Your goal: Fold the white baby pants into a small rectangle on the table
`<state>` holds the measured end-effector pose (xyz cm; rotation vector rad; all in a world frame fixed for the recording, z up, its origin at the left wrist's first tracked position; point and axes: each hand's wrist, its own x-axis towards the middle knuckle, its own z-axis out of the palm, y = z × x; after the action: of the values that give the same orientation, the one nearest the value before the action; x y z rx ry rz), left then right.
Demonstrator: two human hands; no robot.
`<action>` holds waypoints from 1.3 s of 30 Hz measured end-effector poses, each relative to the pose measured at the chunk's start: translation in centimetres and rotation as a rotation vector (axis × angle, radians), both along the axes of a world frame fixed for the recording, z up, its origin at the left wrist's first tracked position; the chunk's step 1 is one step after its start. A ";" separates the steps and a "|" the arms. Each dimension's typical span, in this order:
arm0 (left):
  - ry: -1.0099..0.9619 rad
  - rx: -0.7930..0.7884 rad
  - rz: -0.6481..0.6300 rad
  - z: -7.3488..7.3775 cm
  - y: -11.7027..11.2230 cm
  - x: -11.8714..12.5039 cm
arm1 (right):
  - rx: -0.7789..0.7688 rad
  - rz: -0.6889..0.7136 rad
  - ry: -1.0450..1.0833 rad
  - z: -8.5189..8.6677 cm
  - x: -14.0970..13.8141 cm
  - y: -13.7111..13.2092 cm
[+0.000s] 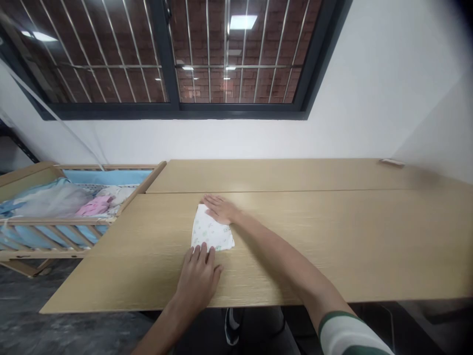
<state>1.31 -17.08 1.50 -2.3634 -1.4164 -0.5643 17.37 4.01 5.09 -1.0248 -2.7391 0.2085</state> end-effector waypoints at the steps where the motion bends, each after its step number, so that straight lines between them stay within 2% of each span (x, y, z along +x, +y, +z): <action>1: 0.000 -0.035 -0.037 0.5 0.4 -0.7 | 0.036 -0.025 0.033 0.3 0.4 -0.3; 5: -0.006 -0.184 -0.182 2.4 2.4 -4.3 | 0.116 -0.086 0.201 2.0 2.4 -3.5; 8: -0.015 -0.214 -0.262 2.9 3.7 -6.4 | -0.010 -0.013 0.183 3.2 4.1 -6.9; 12: -0.095 -0.289 -0.309 3.1 5.3 -6.7 | -0.204 0.100 0.054 3.4 5.8 -10.6; 15: -0.283 -0.416 -0.251 3.6 6.7 -6.4 | -0.265 0.068 0.064 3.1 6.2 -11.5; 19: -0.530 -0.628 -0.223 4.6 8.2 -7.1 | -0.330 -0.056 0.221 2.9 5.9 -10.6; 25: -0.604 -0.759 -0.257 5.4 9.6 -8.1 | -0.280 -0.208 0.337 3.0 4.7 -8.3; 27: -0.648 -0.731 -0.222 5.4 10.6 -7.9 | -0.245 -0.256 0.337 2.9 4.2 -7.4; 33: -0.692 -0.472 0.089 4.3 15.7 -6.4 | -0.197 -0.460 0.410 2.0 3.1 -4.8; 36: -0.722 -0.447 0.141 3.3 17.6 -5.6 | -0.235 -0.559 0.477 1.0 2.9 -3.9; 39: -0.732 -0.435 0.184 1.9 18.4 -5.1 | -0.247 -0.624 0.519 -0.3 2.9 -3.4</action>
<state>-3.77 1.34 3.42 -2.4009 -2.2308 -1.2649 20.24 0.59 4.80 -1.5659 -1.8674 0.6123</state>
